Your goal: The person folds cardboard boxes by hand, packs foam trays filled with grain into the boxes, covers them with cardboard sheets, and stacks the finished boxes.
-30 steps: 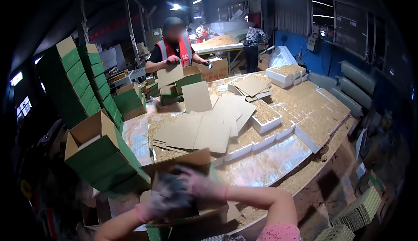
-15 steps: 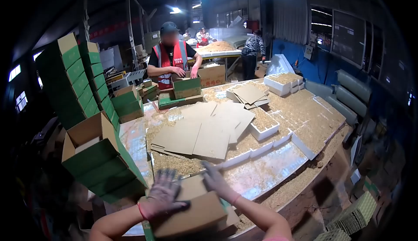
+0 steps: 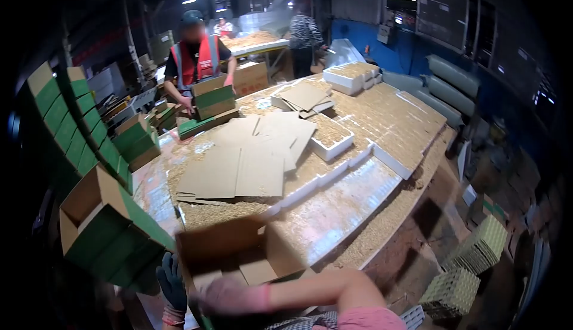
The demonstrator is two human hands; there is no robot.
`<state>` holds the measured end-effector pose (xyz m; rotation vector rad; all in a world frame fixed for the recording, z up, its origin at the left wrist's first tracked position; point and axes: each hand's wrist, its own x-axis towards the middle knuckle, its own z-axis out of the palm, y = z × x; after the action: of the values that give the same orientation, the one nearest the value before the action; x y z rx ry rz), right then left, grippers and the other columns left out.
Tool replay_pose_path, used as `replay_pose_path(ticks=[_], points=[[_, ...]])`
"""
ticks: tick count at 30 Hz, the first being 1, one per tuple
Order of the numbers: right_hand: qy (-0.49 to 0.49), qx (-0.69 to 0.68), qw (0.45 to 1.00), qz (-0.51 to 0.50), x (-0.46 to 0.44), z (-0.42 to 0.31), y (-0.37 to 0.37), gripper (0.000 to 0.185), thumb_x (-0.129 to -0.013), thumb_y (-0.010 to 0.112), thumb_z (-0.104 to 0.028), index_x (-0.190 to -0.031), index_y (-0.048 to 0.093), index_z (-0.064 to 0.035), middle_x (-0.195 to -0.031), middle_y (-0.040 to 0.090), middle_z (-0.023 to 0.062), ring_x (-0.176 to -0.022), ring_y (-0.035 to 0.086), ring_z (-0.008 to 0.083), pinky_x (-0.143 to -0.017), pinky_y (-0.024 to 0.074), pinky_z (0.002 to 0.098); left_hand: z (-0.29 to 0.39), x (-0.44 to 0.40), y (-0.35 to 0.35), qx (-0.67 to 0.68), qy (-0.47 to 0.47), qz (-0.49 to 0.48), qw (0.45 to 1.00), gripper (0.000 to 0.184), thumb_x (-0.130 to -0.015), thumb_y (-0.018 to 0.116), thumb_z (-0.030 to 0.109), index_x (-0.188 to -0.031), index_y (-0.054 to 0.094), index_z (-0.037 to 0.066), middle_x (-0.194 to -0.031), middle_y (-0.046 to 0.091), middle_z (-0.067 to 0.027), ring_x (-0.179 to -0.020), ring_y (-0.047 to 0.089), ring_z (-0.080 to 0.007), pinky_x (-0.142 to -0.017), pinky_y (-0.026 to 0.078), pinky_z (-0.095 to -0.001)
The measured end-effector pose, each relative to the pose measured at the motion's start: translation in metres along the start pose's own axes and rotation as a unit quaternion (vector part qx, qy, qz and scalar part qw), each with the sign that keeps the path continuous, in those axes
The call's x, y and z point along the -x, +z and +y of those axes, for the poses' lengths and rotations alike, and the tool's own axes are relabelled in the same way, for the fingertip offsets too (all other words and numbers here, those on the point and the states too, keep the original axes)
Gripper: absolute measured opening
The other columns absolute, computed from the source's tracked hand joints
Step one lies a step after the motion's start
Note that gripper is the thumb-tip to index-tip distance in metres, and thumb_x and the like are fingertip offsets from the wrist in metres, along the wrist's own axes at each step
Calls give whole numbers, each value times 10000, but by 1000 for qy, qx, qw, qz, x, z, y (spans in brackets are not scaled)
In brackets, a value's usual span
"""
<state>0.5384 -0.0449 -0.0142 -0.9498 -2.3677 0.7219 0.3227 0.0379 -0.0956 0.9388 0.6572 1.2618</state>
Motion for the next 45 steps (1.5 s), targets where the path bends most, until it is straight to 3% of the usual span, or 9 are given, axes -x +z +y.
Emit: replay_pose_path(ticks=[2, 4, 7, 11, 16, 18, 30, 41, 45], points=[[-151, 69, 983, -76, -3, -33, 14, 220, -872, 440, -96, -980, 496, 88, -620, 564, 142, -507, 600, 245, -437, 481, 371, 14, 8, 22, -362, -25, 10, 932, 663, -919, 561, 220, -1475, 247, 43, -1392, 363, -93, -1218, 435, -219, -991, 393, -282], [-84, 40, 982, -162, 0, -22, -40, 366, -874, 536, -409, -784, 683, -86, -760, 648, 149, -757, 645, 296, -677, 517, 442, 1, 15, 2, -306, -80, -5, 949, 617, -885, 614, 231, -1409, 355, 32, -1423, 334, -76, -1109, 500, -170, -904, 437, -255], [76, -153, 969, 180, 49, 118, -135, 424, -897, 537, -489, -958, 614, -76, -831, 623, 110, -698, 612, 210, -658, 530, 360, 29, 44, 34, -282, -107, 78, 950, 673, -917, 587, 173, -1484, 248, 51, -1335, 422, -94, -941, 529, -132, -746, 485, -255], [373, -288, 611, 636, 147, 343, -235, 481, -896, 584, -517, -1085, 479, -87, -808, 521, 36, -626, 575, 158, -559, 528, 296, 33, 26, 50, -316, -133, 104, 934, 669, -918, 584, 169, -1484, 249, 52, -1330, 424, -92, -929, 526, -126, -738, 481, -250], [525, 142, 715, 439, 250, 577, -219, 403, -926, 551, -461, -1004, 522, -67, -680, 538, 88, -571, 617, 233, -517, 539, 334, 31, 5, 71, -343, -158, 138, 916, 663, -919, 579, 163, -1484, 250, 52, -1325, 427, -90, -914, 521, -119, -728, 475, -244], [470, -314, 589, 577, 217, 497, -226, 368, -929, 554, -441, -907, 548, -74, -667, 537, 74, -568, 614, 219, -518, 534, 333, 31, 0, 78, -351, -167, 152, 909, 661, -920, 578, 161, -1484, 250, 53, -1322, 428, -89, -908, 519, -117, -725, 473, -241], [396, -330, 483, 708, 282, 444, -157, 653, -764, 778, -430, -1175, 486, -14, -977, 525, 79, -831, 508, 197, -679, 479, 363, 30, -8, 87, -352, -165, 148, 909, 650, -923, 567, 147, -1485, 254, 55, -1309, 435, -83, -872, 508, -101, -702, 460, -225], [302, -165, 617, 708, 335, 323, -240, 787, -831, 699, -174, -1479, 255, -126, -1348, 463, 121, -1183, 484, 277, -963, 431, 406, 36, 27, 72, -301, -59, 81, 948, 639, -926, 558, 134, -1485, 257, 57, -1296, 441, -78, -839, 498, -86, -681, 448, -211], [286, -170, 648, 686, 385, 204, -224, 701, -848, 675, -179, -1446, 316, -112, -1326, 492, 103, -1189, 503, 254, -968, 447, 389, 15, 11, 28, -310, -23, 43, 949, 303, -870, 618, 221, -1104, 609, 29, -1377, 371, -75, -1042, 519, -124, -801, 459, -240]])
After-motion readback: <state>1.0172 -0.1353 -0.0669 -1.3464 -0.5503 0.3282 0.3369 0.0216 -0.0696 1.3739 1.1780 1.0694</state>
